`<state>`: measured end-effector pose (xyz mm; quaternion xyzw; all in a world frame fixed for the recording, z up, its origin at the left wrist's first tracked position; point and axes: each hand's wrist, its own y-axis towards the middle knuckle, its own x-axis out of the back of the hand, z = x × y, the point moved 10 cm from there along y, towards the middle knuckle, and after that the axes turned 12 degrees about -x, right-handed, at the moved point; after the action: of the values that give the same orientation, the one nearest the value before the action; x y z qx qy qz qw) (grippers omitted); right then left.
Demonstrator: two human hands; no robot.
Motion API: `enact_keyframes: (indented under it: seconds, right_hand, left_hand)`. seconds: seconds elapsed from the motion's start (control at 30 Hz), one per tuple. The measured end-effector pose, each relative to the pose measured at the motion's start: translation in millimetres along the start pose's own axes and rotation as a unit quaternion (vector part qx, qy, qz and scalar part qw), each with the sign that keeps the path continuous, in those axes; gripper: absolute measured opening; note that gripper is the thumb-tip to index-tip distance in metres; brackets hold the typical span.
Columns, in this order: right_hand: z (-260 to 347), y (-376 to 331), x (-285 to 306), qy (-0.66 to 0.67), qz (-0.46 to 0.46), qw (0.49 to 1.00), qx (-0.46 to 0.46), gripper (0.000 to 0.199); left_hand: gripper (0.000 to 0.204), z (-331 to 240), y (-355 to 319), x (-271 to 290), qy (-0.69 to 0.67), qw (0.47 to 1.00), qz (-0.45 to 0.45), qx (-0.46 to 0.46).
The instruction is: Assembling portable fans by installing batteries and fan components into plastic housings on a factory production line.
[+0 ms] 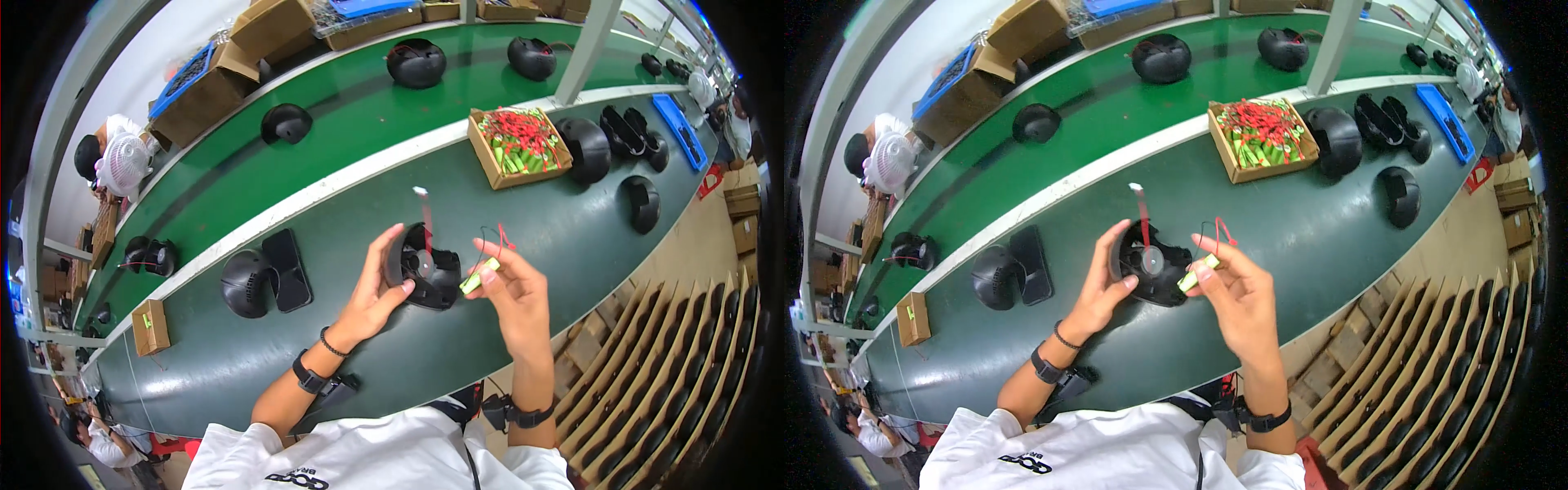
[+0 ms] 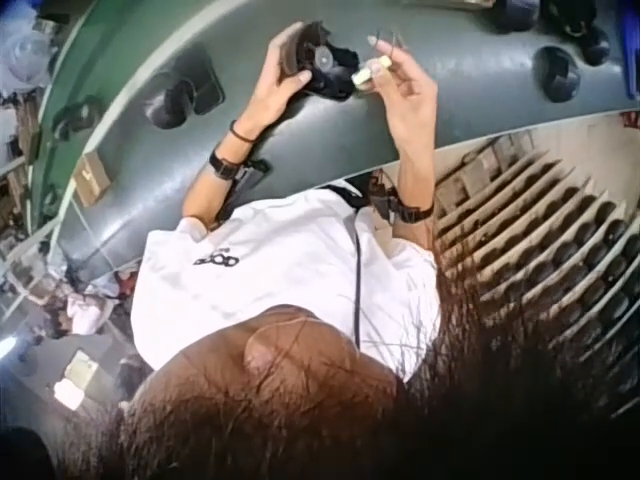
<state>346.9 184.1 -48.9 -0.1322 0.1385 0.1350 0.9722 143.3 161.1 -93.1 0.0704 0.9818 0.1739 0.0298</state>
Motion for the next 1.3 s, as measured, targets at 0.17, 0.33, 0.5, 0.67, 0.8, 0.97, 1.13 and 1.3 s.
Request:
enact_keyframes:
  seconds: [0.17, 0.33, 0.5, 0.67, 0.8, 0.97, 1.13, 1.3]
  right_hand:
    - [3, -7, -34, -0.067, -0.043, 0.992, 0.097, 0.049]
    - [0, -12, -44, -0.111, -0.134, 0.963, 0.205, 0.024]
    - [16, -23, -54, -0.28, -0.141, 0.899, 0.308, 0.025]
    - [-3, -26, -59, -0.34, -0.109, 0.89, 0.283, 0.03]
    - [-7, -36, -68, -0.456, -0.094, 0.835, 0.293, 0.035]
    - [-12, -7, -52, -0.394, -0.114, 0.854, 0.321, 0.041]
    - [-7, 10, -87, -0.45, -0.032, 0.832, 0.323, 0.059]
    - [-13, 10, -99, -0.526, -0.124, 0.784, 0.305, 0.04]
  left_hand:
    - [0.092, -3, 0, 0, 0.018, 1.0, 0.0, -0.022]
    - [0.098, -14, 2, -7, 0.078, 0.995, 0.04, -0.041]
    - [0.097, -14, 2, -9, 0.079, 0.994, 0.054, -0.048]
    - [0.096, -13, -7, -10, 0.093, 0.992, 0.075, -0.051]
    - [0.099, -15, -8, -11, 0.045, 0.991, 0.119, -0.03]
    - [0.103, -5, 11, -1, 0.196, 0.958, 0.211, 0.005]
    - [0.085, -44, 2, 46, 0.058, 0.979, 0.178, 0.075]
    - [0.045, -42, -3, 108, 0.307, 0.93, 0.02, 0.201]
